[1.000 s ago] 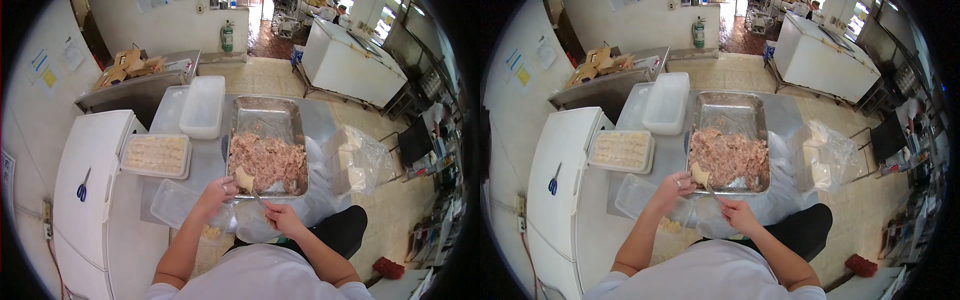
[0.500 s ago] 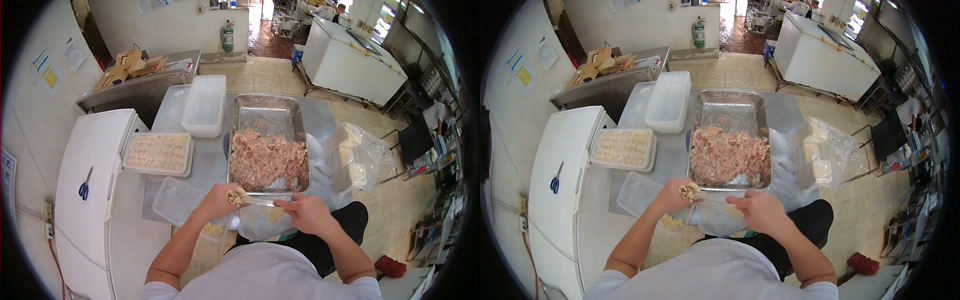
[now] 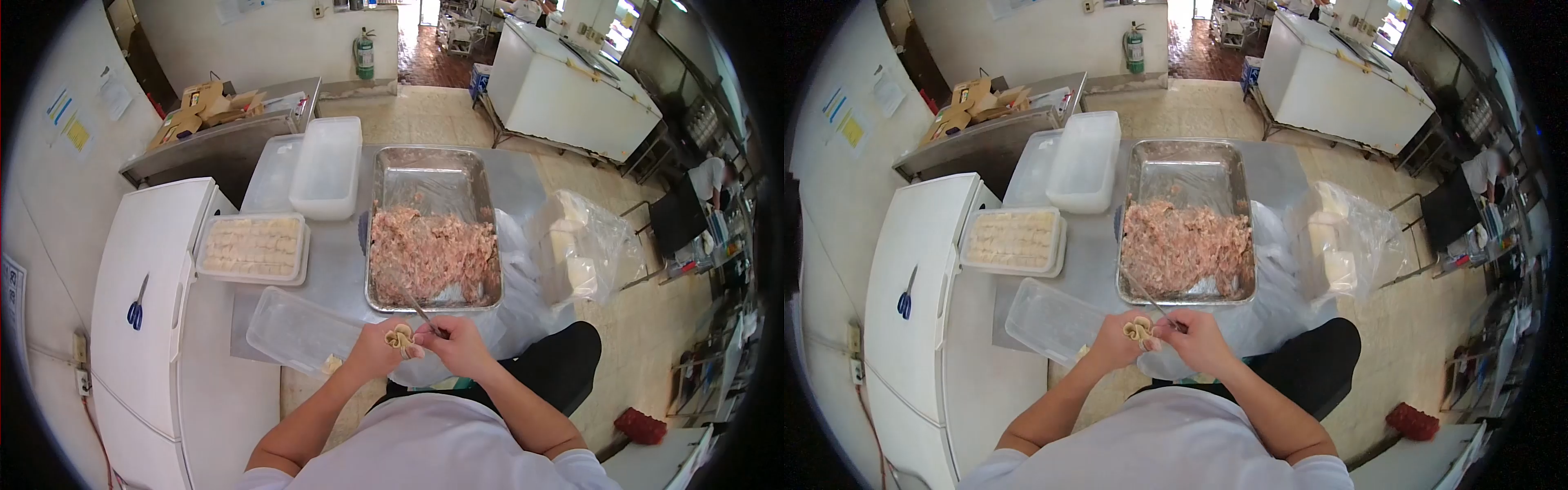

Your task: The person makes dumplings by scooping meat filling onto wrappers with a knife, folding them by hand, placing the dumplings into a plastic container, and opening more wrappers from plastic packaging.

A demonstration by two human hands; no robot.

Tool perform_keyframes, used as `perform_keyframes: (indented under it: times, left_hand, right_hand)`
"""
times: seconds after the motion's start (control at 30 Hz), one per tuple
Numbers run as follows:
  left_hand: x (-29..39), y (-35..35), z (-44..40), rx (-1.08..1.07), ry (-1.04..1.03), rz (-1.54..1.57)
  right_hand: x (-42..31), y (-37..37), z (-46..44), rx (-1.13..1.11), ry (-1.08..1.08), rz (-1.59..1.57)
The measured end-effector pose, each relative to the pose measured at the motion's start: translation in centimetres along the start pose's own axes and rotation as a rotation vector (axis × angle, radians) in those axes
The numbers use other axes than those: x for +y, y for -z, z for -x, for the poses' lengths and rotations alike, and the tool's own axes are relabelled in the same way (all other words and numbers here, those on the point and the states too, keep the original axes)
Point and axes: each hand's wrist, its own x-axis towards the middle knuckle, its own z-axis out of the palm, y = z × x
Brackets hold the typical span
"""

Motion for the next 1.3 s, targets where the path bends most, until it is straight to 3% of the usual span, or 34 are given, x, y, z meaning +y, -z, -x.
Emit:
perform_keyframes:
  times: [0.13, 0.23, 0.33, 0.53, 0.63, 0.73, 0.93, 1.03, 1.3]
  left_hand:
    - [0.1, 0.1, 0.5, -0.063, -0.014, -0.026]
    - [0.1, 0.7, 0.9, -0.057, 0.148, 0.194]
    - [-2.2, 1.6, 1.4, 0.084, 0.214, 0.477]
    - [-8.7, 7.2, 4.0, 0.432, 0.332, 0.623]
    - [-9.3, 8.9, 4.8, 0.527, 0.505, 0.132]
    - [-7.6, 9.9, 5.6, 0.4, 0.517, -0.373]
    - [-12.3, 11.1, 7.0, 0.121, 0.482, -0.459]
    - [-10.1, 10.8, 6.2, -0.096, 0.619, -0.77]
    - [-12.2, 11.1, 5.9, -0.087, 0.631, -0.889]
  right_hand:
    - [-1.3, -0.6, -0.8, -0.064, 0.041, 0.021]
    - [-1.4, -1.0, -1.6, -0.053, 0.084, 0.0]
    - [-0.4, -0.9, -2.2, -0.019, 0.061, -0.003]
    - [1.4, -1.1, -1.8, -0.038, -0.036, -0.064]
    - [2.0, -1.3, -1.5, -0.067, -0.08, -0.025]
    - [2.1, -1.7, -1.3, -0.075, -0.108, -0.027]
    - [3.0, -1.7, -1.3, -0.086, -0.081, -0.035]
    - [2.9, -1.7, -1.3, -0.087, -0.085, -0.036]
    - [2.8, -1.2, -1.1, -0.058, -0.096, -0.053]
